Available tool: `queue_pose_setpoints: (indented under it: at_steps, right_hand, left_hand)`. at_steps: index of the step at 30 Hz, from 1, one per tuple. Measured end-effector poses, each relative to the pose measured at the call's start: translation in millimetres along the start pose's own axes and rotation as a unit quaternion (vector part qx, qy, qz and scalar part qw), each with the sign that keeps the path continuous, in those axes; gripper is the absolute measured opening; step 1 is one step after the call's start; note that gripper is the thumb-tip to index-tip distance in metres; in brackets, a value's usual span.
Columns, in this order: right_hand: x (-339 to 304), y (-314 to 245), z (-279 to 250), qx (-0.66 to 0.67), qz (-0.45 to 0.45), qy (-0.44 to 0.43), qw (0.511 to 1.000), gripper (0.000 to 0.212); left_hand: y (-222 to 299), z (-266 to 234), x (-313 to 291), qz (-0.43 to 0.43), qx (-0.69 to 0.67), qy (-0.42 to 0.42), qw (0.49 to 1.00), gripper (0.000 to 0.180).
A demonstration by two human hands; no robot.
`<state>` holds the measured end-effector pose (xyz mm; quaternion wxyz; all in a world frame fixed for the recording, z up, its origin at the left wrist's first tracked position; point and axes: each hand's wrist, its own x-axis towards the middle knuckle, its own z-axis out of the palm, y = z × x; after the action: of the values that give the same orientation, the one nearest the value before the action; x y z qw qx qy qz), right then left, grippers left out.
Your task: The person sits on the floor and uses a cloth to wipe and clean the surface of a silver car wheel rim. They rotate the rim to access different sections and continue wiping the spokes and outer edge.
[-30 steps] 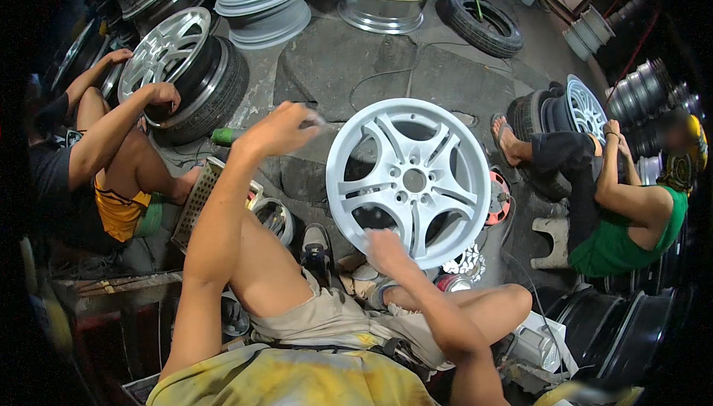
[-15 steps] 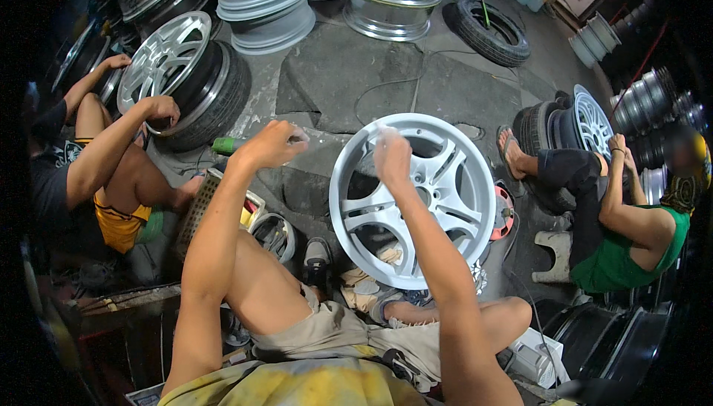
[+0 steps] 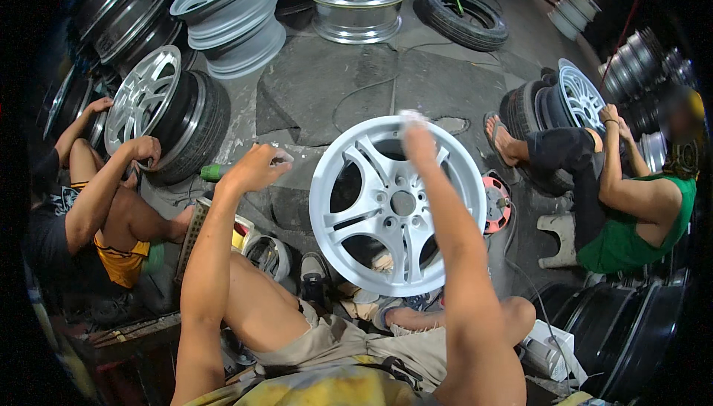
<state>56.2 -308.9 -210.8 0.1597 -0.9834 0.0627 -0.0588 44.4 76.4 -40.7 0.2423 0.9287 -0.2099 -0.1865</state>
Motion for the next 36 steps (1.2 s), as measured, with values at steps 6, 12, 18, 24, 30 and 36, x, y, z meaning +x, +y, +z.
queue_pose_setpoints:
  at_steps: [6, 12, 18, 24, 30, 36]
  right_hand:
    - [-123, 193, -79, -0.017, 0.091, 0.021, 0.995, 0.026]
    - [-209, 193, -173, 0.307, 0.149, 0.043, 0.939, 0.035]
    - [-202, 140, -97, 0.125, 0.002, 0.011, 0.992, 0.027]
    - [-192, 112, -58, 0.089, 0.024, -0.004, 0.996, 0.029]
    - [-204, 137, -59, 0.034, 0.070, -0.048, 0.996, 0.037]
    - [-202, 90, -96, 0.291, 0.079, -0.081, 0.950, 0.033]
  left_hand:
    - [-15, 30, 19, -0.024, 0.012, -0.061, 0.998, 0.026]
    - [-42, 73, 23, -0.166, -0.095, -0.202, 0.960, 0.038]
    - [-36, 143, -2, -0.256, -0.360, -0.235, 0.866, 0.042]
    - [4, 177, -42, -0.317, -0.403, -0.159, 0.843, 0.044]
    - [10, 187, -5, -0.258, -0.294, -0.048, 0.919, 0.038]
    - [-57, 131, 80, -0.064, -0.153, 0.282, 0.945, 0.033]
